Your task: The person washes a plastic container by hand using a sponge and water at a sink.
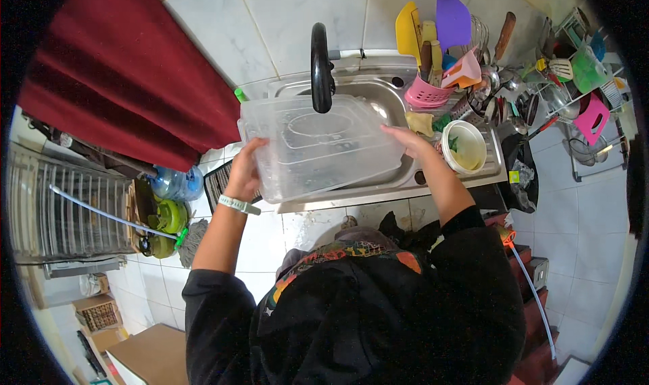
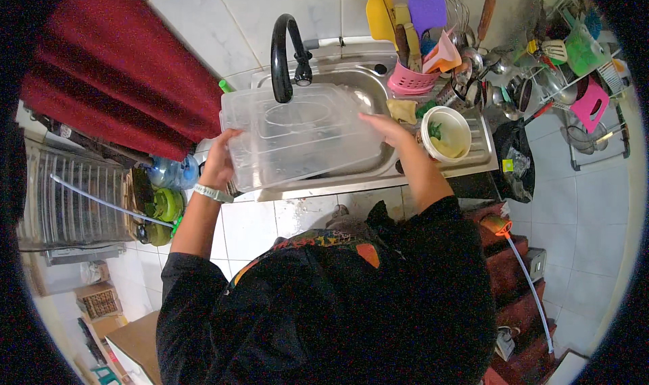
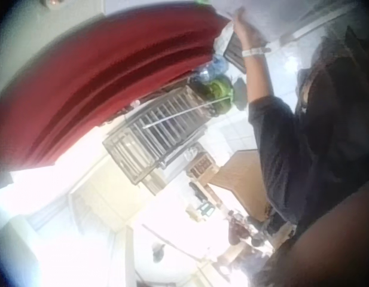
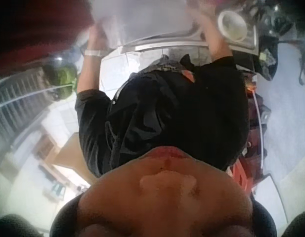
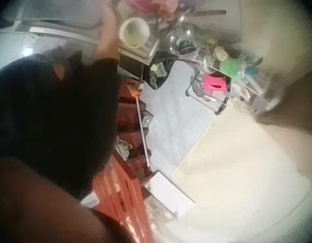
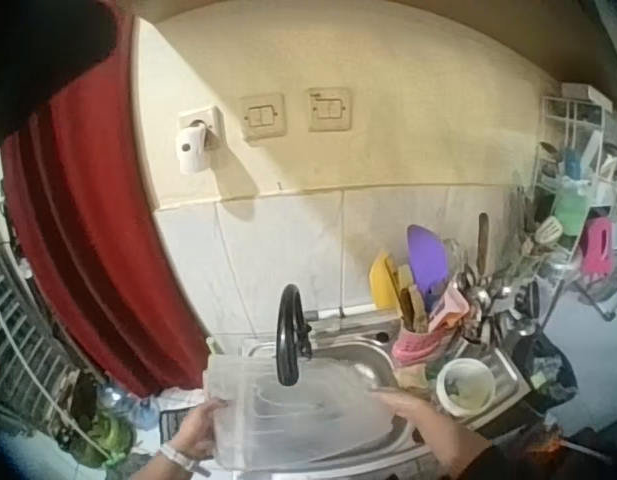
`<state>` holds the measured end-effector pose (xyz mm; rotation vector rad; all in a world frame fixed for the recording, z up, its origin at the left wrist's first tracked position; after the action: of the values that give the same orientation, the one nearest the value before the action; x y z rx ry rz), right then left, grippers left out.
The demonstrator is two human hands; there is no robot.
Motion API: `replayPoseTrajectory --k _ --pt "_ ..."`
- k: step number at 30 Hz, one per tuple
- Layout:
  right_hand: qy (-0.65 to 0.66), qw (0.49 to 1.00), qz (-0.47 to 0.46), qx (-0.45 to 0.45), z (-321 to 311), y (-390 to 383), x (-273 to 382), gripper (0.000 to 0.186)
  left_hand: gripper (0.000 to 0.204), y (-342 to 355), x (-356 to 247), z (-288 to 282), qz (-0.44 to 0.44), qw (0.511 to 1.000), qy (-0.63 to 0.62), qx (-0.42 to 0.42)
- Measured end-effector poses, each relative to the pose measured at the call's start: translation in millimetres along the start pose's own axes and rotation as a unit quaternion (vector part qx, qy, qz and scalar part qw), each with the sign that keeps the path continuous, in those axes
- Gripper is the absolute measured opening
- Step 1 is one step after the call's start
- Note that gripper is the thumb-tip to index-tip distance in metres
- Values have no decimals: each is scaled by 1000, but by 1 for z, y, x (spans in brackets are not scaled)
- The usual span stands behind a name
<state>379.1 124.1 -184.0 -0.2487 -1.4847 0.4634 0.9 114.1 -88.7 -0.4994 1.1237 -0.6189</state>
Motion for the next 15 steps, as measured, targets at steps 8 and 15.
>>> replayPoseTrajectory --k 8,15 --pt "175 982 61 33 3 -77 42 45 42 -36 -16 -3 -113 988 -65 79" --pt "179 980 87 -5 0 -133 87 49 42 -28 -4 -8 -170 974 -81 128"
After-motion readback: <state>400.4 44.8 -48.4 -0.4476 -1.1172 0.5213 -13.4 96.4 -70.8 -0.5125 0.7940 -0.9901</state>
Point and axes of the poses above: each hand's wrist, its own y-axis towards the middle knuckle, its own z-axis out of the palm, x = y × z, the point moved 1 cm from there along y, towards the middle knuckle, and after that the axes turned 11 degrees about -z, right-handed, at the moved point
